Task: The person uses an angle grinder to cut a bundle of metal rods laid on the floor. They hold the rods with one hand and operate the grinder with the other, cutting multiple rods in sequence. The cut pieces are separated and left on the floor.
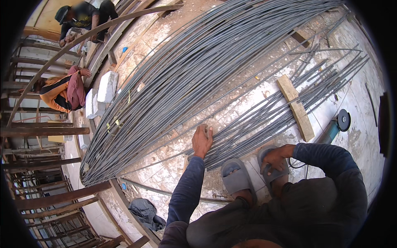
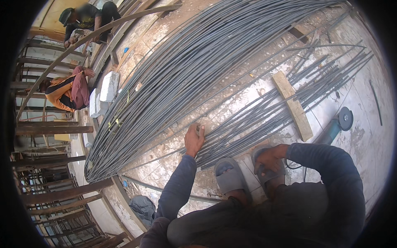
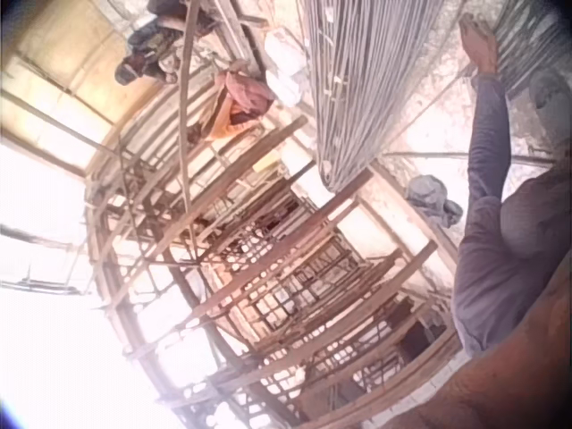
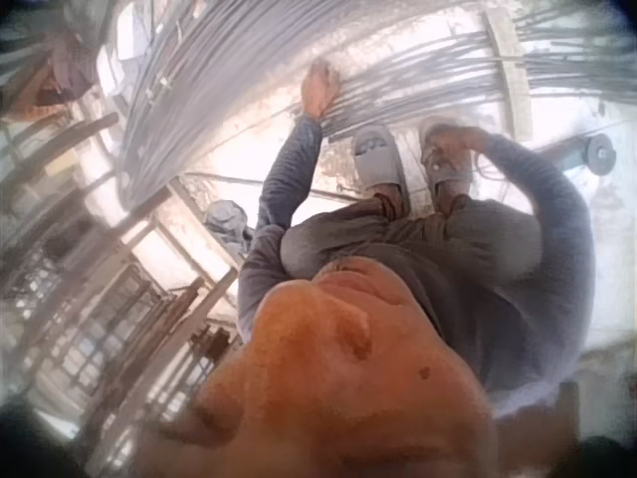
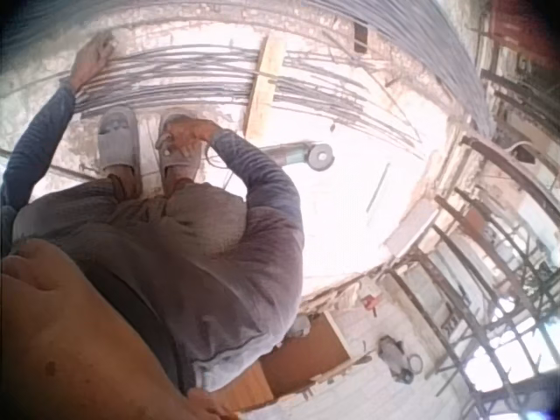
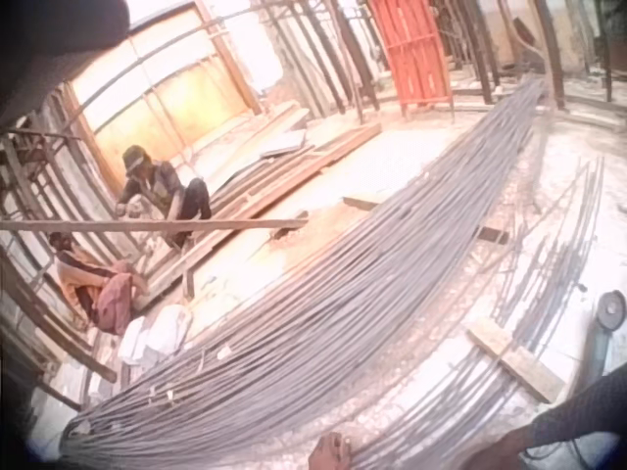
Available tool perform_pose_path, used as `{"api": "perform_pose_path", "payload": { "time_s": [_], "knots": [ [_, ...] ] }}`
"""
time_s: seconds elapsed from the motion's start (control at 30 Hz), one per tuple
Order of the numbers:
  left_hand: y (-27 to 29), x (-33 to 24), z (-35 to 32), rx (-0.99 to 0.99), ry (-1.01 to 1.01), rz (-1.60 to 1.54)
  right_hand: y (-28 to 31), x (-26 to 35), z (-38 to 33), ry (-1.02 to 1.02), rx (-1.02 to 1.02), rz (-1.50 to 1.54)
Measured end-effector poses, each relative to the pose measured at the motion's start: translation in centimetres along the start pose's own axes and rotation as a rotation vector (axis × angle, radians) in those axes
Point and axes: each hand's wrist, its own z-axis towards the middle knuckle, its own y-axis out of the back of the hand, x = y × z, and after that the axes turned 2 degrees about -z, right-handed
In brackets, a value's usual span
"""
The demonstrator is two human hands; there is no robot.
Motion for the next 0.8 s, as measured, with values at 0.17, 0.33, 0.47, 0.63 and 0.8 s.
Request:
{"api": "perform_pose_path", "payload": {
  "time_s": [0.17,0.33,0.47,0.63,0.8],
  "knots": [
    [2.7,-3.7,-6.5,-0.005,-0.587,0.071,-0.4,-1.8,0.9,0.064,0.008,0.003],
    [2.8,-7.7,-14.2,1.363,0.047,-0.182,-0.7,-1.2,0.3,0.011,0.017,-0.016],
    [0.6,-5.9,-19.3,1.445,-0.05,-0.308,-0.7,-0.7,-0.4,0.02,0.0,0.004],
    [0.7,-5.2,-19.6,1.455,-0.049,-0.31,-0.3,-0.3,-0.3,0.015,-0.008,-0.009],
    [1.5,-5.8,-18.9,1.503,-0.15,-0.21,-0.3,-0.3,-0.3,0.018,-0.016,0.009]
  ]
}}
